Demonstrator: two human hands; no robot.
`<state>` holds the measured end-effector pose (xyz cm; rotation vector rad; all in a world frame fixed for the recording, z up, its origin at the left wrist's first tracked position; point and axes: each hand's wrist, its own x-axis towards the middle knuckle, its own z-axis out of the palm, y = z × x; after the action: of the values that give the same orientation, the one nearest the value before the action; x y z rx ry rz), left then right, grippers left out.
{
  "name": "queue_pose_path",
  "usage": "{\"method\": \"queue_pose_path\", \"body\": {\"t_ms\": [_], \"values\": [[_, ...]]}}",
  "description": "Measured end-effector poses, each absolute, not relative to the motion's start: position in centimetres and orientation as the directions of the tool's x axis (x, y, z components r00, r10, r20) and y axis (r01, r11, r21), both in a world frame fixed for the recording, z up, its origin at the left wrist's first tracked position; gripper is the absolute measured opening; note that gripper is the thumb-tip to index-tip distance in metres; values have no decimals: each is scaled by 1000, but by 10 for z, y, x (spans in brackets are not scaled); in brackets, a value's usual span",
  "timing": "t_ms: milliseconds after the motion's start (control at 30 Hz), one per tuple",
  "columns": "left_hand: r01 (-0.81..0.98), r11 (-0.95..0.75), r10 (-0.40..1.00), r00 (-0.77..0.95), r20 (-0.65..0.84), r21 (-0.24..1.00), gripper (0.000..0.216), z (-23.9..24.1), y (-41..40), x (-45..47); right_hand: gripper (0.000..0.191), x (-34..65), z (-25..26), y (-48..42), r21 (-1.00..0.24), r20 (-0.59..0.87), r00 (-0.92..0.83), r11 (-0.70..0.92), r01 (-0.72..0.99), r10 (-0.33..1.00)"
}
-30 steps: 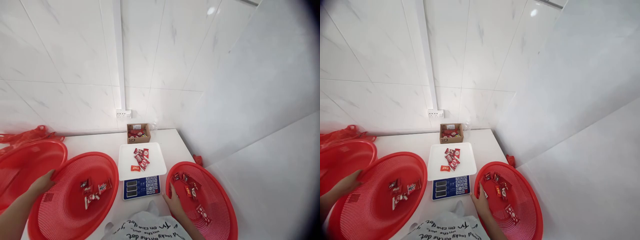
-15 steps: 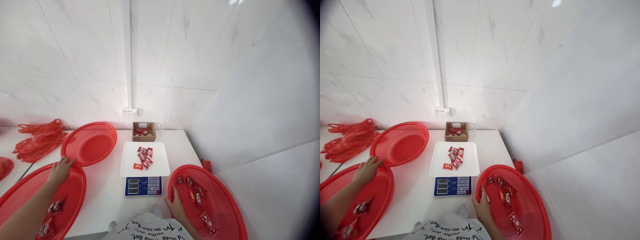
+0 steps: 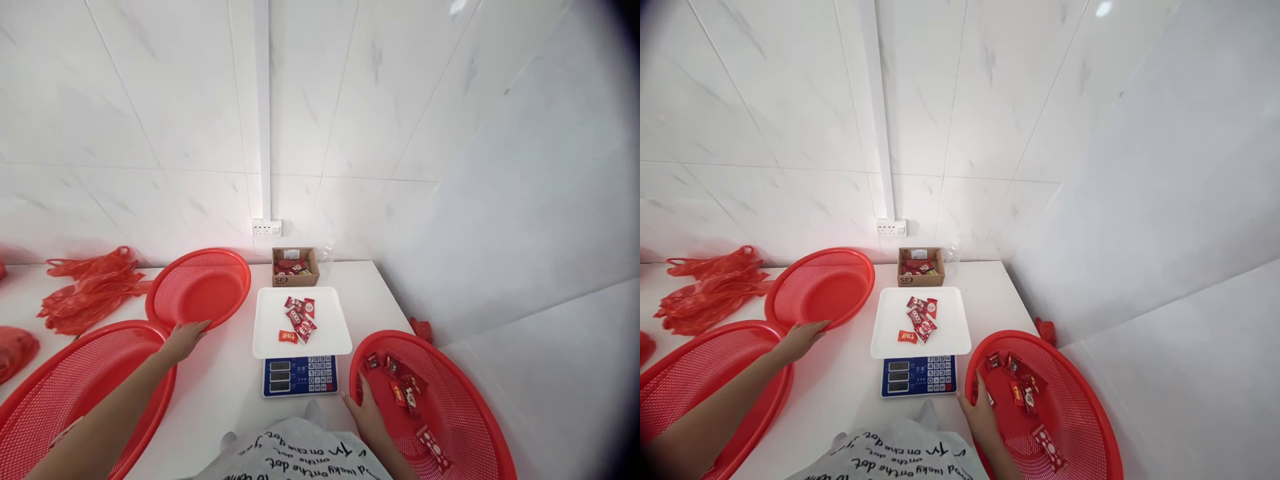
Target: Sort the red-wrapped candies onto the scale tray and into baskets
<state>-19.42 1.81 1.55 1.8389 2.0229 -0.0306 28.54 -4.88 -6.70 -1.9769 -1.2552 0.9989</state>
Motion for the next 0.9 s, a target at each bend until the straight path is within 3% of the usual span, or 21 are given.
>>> {"method": "queue_pose_path", "body": {"t_ms": [200, 367, 567, 733, 900], "values": [[935, 66, 968, 23, -248, 348, 50, 12, 49, -171, 87, 286, -58, -50, -790, -361, 230, -428, 439, 904], [909, -75, 987, 128, -103, 410, 51, 4, 61, -85, 85, 284, -56, -50, -798, -357, 227, -422, 431, 906], [830, -226, 943, 319, -100, 509, 44, -10, 60, 13, 83, 284, -63, -50, -823, -324, 216, -387, 416, 921], [834, -120, 969, 217, -119, 539, 30, -13, 55, 27, 83, 287, -67, -52, -831, -323, 197, -377, 409, 925], [820, 99, 993, -47, -107, 564, 30, -1, 56, -7, 82, 287, -68, -52, -834, -303, 196, -359, 418, 933]]}}
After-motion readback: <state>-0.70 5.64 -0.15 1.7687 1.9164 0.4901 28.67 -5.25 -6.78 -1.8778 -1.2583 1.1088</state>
